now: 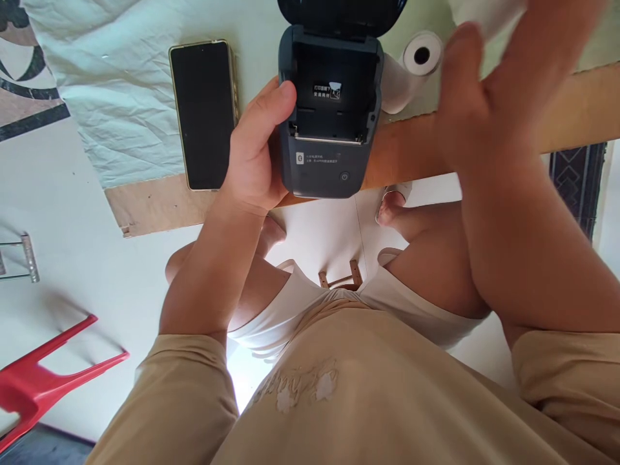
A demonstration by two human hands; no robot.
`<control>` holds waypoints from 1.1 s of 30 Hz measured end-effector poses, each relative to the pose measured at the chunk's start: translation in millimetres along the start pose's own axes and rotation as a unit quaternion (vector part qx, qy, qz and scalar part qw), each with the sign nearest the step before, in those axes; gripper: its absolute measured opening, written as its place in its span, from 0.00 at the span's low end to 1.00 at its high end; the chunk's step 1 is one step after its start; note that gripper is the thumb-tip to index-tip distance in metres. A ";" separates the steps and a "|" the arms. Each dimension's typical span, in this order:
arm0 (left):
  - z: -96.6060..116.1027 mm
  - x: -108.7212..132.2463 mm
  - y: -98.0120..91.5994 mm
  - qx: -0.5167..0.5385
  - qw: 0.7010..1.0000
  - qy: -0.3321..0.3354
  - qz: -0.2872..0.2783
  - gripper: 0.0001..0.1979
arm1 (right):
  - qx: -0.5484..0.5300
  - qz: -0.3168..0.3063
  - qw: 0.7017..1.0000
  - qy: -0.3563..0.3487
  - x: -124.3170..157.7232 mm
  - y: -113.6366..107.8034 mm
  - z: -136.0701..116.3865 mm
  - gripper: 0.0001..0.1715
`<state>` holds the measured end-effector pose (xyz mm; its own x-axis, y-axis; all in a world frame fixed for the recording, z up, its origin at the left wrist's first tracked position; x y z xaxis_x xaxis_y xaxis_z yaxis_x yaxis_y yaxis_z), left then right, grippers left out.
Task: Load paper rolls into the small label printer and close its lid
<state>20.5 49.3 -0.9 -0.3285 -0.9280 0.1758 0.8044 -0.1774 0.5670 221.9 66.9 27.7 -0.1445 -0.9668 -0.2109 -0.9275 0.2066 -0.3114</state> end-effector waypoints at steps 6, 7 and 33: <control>4.8 -0.6 -2.8 0.002 1.000 -0.021 -0.013 0.16 | 0.254 -0.207 0.937 -0.121 8.3 59.9 -23.5 0.24; 5.3 -1.0 -3.3 -0.001 1.000 -0.020 -0.011 0.16 | 0.260 -0.209 0.936 -0.110 8.0 61.2 -22.5 0.23; 0.6 -0.8 3.6 -0.022 1.000 0.007 0.013 0.10 | 0.239 -0.164 0.951 -0.108 7.0 43.9 -17.9 0.25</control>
<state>23.3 49.6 1.5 -0.3003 -0.9370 0.1784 0.8339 -0.1671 0.5261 174.0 66.5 29.2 0.2481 -0.9482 -0.1983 -0.6410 -0.0072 -0.7675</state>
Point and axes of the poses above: each hand's wrist, its own x-axis away from the middle knuckle, its own y-axis out of the palm, z = x × y, the point moved 6 cm from there along -x, towards the middle knuckle, and after that the axes turned 3 degrees about -x, right-handed, at the moved point
